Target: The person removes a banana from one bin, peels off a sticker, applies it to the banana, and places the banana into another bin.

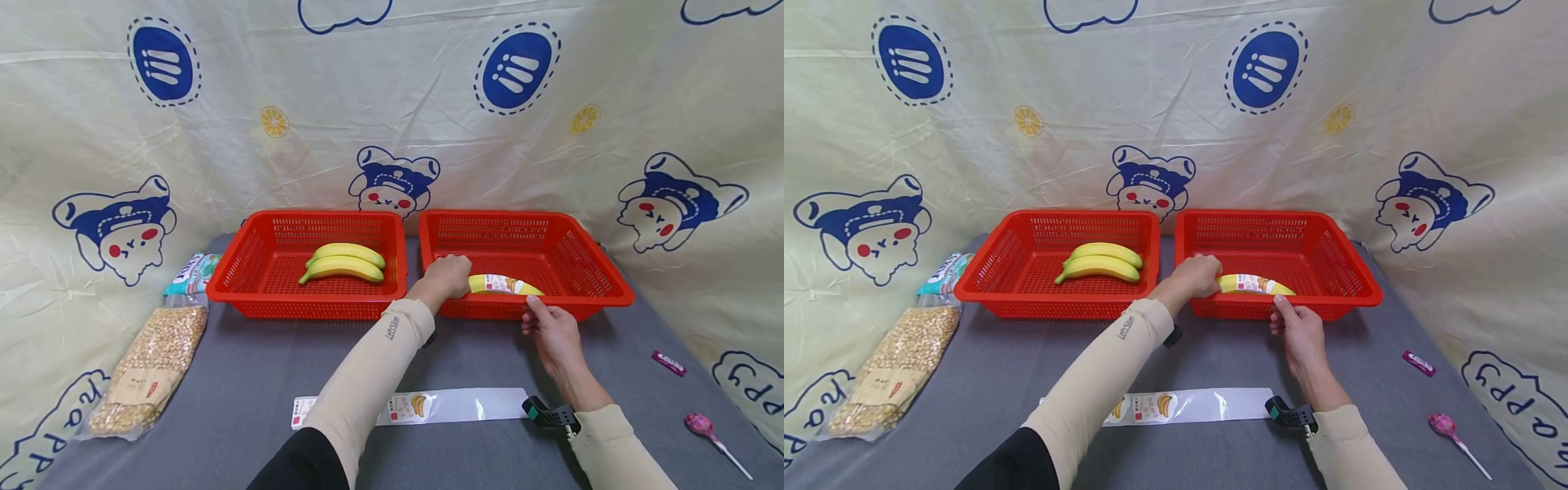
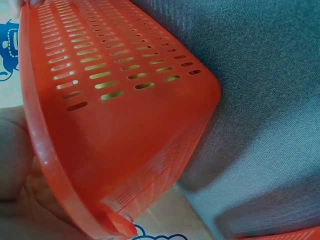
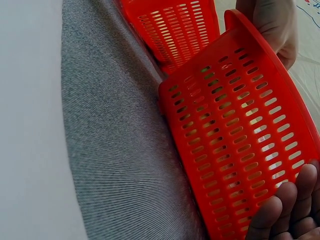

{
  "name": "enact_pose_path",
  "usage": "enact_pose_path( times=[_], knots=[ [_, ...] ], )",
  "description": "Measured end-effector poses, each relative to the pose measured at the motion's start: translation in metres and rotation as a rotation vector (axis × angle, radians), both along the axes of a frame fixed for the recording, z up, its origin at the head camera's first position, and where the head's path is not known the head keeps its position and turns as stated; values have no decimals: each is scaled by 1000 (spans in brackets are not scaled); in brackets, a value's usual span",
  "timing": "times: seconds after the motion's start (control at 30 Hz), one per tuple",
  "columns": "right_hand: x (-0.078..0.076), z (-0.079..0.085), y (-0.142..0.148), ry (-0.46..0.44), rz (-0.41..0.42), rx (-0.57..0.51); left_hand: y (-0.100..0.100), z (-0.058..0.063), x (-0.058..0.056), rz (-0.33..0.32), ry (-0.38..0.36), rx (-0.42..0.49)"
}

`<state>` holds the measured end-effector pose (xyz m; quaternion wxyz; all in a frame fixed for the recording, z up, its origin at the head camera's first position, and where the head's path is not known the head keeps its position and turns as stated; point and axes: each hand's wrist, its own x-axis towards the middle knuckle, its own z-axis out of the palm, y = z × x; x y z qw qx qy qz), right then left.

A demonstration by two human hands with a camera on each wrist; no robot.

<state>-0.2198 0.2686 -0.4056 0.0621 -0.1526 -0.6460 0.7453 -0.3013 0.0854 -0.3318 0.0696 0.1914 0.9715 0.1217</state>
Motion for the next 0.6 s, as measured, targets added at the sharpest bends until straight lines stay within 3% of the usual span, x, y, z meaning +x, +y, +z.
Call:
enact_pose_path(
  times=[0.23, 0.6],
  knots=[
    [-1, 0, 0, -12, -8, 1, -3, -1, 0, 15, 8, 58],
    [-1, 0, 1, -20, -11, 18, -25, 11, 11, 30, 64, 269]
  ],
)
